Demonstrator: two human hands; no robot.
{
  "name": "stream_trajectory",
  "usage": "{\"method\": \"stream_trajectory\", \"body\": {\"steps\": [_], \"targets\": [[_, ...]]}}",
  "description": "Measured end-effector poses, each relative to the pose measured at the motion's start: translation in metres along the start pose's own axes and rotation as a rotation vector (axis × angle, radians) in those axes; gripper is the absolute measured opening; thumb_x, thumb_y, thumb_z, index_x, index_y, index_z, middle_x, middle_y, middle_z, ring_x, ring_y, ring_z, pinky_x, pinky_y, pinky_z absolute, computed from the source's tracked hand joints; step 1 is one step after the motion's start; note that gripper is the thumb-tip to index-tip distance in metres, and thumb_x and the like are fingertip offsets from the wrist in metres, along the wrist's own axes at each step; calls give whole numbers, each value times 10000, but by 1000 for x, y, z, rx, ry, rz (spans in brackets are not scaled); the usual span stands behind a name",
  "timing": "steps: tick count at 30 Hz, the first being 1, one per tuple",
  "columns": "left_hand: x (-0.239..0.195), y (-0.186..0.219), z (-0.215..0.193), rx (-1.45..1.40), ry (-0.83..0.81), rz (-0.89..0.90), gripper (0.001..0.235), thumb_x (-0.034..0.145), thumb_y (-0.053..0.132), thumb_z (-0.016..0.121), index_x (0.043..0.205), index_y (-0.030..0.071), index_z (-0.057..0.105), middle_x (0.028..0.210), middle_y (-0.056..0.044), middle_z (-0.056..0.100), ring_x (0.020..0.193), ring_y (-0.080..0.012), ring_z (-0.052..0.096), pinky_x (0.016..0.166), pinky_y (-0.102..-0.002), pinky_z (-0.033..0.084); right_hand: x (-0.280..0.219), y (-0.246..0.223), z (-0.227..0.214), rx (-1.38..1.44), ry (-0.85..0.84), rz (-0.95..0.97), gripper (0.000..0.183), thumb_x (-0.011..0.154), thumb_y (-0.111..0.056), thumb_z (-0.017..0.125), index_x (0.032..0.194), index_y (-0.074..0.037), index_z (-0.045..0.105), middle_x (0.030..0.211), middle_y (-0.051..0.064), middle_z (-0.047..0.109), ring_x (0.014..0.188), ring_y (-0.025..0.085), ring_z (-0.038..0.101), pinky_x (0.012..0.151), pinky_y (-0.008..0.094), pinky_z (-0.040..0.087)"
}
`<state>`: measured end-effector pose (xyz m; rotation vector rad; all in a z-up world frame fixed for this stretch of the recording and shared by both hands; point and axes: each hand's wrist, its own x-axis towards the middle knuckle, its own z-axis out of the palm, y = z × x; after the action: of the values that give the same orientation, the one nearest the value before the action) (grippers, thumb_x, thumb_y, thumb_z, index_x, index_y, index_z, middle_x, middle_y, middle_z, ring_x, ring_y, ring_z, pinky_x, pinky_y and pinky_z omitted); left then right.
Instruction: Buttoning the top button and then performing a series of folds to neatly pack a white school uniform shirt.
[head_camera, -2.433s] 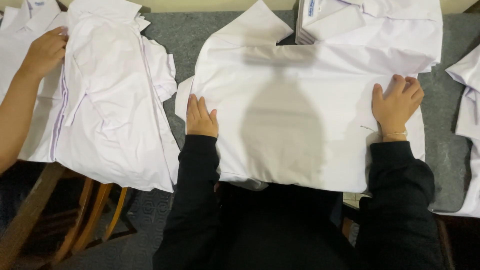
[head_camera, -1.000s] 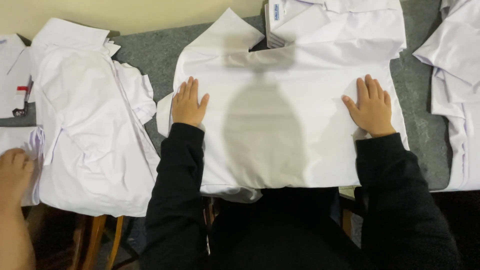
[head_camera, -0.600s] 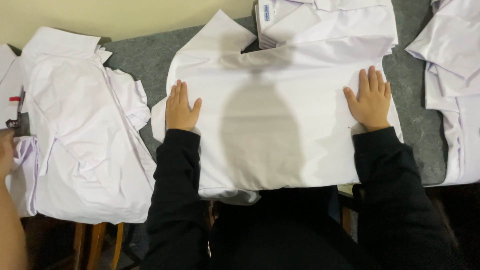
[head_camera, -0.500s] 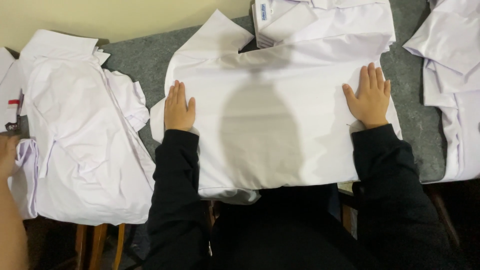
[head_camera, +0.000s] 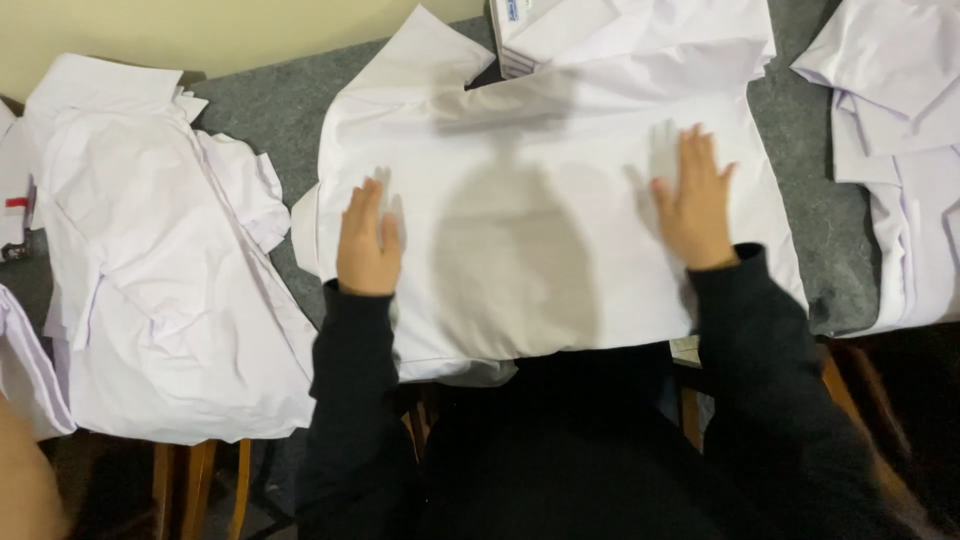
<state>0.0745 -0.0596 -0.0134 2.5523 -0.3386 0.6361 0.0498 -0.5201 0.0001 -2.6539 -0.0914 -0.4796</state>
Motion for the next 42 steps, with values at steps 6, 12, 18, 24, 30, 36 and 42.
{"method": "stream_trajectory", "body": {"steps": [6,12,18,24,30,36,42], "targets": [[-49,57,8,305,-535,-251,670,1079,505,348,1646,180,199,1727,-57,97,1581,-316,97,1218,-679,83,-69,-80,57,-228,-199,-297,774,987,-582,458,1613,-134,371,1696,113,305,1553,308,289,1185,642,274],[-74,28,6,292,-525,-306,672,1086,483,294,1678,224,113,1757,37,0,1607,-249,11,1261,-598,72,-75,-14,23,-330,-192,-186,753,1040,-625,342,1639,-170,354,1690,80,343,1533,296,336,1157,622,339],[-69,30,-1,275,-547,-339,661,1082,451,277,1679,223,107,1757,56,-13,1606,-237,-15,1273,-554,56,-88,71,-38,-318,-147,101,769,1085,-572,366,1657,-61,320,1694,184,309,1545,351,291,1191,663,207],[-76,6,6,148,-512,-319,650,1079,401,321,1676,216,144,1757,45,23,1607,-243,4,1271,-553,44,-90,71,-47,-297,-190,180,782,1083,-576,346,1658,-49,286,1713,184,256,1578,324,215,1222,666,124],[-95,12,-87,-657,124,-474,441,1097,222,434,1474,6,510,1534,-148,510,1458,-230,439,1248,-333,303,-90,49,-52,-301,-50,42,654,1101,-355,462,1562,107,442,1603,327,436,1497,476,359,1078,815,145],[-141,13,-67,-196,122,-324,505,1110,292,397,1542,31,414,1576,-160,461,1476,-391,411,1154,-562,345,-88,-47,-48,-207,-60,-146,627,1131,-349,379,1526,133,447,1585,360,435,1478,518,383,1120,781,235],[-151,43,-22,186,-50,-349,743,1072,558,317,1650,98,236,1694,-80,325,1569,-293,310,1220,-620,202,-119,-48,-16,-199,-215,-249,683,1066,-474,395,1635,-103,329,1695,104,338,1552,332,329,1124,758,249]]}}
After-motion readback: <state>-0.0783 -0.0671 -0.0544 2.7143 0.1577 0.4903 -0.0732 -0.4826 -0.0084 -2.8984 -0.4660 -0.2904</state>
